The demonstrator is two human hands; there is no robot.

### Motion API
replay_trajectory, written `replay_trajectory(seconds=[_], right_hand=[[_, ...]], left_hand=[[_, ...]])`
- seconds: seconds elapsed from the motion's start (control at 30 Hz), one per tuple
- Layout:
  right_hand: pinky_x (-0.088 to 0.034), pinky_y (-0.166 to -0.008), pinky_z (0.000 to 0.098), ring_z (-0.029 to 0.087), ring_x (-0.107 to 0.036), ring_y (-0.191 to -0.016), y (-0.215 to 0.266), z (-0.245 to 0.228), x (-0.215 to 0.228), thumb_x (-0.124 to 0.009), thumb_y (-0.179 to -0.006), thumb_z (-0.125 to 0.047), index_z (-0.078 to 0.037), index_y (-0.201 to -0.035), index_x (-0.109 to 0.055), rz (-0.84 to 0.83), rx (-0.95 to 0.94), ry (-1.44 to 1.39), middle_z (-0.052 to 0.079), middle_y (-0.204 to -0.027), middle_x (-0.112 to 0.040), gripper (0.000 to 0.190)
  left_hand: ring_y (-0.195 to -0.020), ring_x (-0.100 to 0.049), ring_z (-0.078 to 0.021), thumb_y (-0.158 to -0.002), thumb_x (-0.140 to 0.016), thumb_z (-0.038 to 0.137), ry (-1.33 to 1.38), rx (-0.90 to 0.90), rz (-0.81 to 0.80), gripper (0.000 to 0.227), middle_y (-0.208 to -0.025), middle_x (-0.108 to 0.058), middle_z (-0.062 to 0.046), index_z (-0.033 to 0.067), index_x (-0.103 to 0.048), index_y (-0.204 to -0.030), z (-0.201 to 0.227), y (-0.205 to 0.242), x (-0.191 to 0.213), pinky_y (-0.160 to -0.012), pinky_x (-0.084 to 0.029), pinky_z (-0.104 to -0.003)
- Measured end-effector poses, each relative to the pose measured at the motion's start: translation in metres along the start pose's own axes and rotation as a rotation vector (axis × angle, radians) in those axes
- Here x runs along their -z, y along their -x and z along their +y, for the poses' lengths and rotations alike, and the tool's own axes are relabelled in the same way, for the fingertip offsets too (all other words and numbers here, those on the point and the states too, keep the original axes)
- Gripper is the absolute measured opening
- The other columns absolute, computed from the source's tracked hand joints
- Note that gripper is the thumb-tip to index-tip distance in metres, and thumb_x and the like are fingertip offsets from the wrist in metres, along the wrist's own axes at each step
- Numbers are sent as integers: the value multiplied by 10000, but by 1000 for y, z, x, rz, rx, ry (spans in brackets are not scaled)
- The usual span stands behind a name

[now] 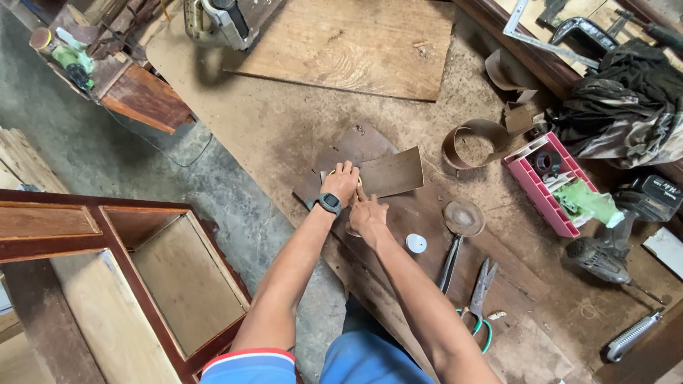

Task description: Applying glue to a small piece of material and adhering it to a wooden board, followed by pressing it down and trimming.

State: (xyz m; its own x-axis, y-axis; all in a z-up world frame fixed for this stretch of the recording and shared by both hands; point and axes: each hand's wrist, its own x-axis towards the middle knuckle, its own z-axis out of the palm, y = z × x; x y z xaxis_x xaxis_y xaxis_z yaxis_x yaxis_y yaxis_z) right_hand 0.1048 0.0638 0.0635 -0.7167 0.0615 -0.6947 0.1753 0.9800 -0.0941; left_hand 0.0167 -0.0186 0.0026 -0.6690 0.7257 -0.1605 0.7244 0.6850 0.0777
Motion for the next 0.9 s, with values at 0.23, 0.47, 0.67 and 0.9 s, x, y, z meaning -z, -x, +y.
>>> replay_trajectory(seconds=[0.23, 0.47, 0.67, 0.9], right_hand=[[-482, -960, 596, 313, -455, -1372, 9, -1, 6, -560, -983, -386, -182, -1563, -434, -1, 8, 21, -73, -1706, -259, 628], [-494, -985, 565, 308, -469, -1389, 31, -3, 30, -497, -1020, -291, -166, -1557, -448, -8, -7, -2, -71, -1711, -253, 554], [-496, -953, 572, 303, -480, -1356, 34, -3, 31, -451, -1010, -278, -176, -1510, -507, -1, 0, -8, -63, -1681, -312, 514], [-480, -965, 567, 293, -464, -1364, 67, -7, 62, -414, -1015, -269, -152, -1412, -608, -32, -4, -22, -8, -1570, -487, 457]], left_hand=[[-1118, -583, -359, -950, -696, 294, -57, -3, 17, 339, -1164, -511, -180, 41, -529, -1103, 4, 0, 2, -823, -637, -420], [-1073, -604, -354, -925, -721, 310, -93, -13, 54, 334, -1099, -529, -157, 60, -536, -1048, 5, -1, 7, -846, -617, -381], [-1062, -609, -356, -917, -736, 297, -91, -14, 46, 335, -1097, -527, -165, 55, -534, -1031, 4, -2, 0, -816, -622, -386], [-1050, -606, -375, -887, -757, 247, -64, -20, 36, 331, -1087, -518, -174, 49, -522, -1011, 3, -1, 2, -789, -629, -410]])
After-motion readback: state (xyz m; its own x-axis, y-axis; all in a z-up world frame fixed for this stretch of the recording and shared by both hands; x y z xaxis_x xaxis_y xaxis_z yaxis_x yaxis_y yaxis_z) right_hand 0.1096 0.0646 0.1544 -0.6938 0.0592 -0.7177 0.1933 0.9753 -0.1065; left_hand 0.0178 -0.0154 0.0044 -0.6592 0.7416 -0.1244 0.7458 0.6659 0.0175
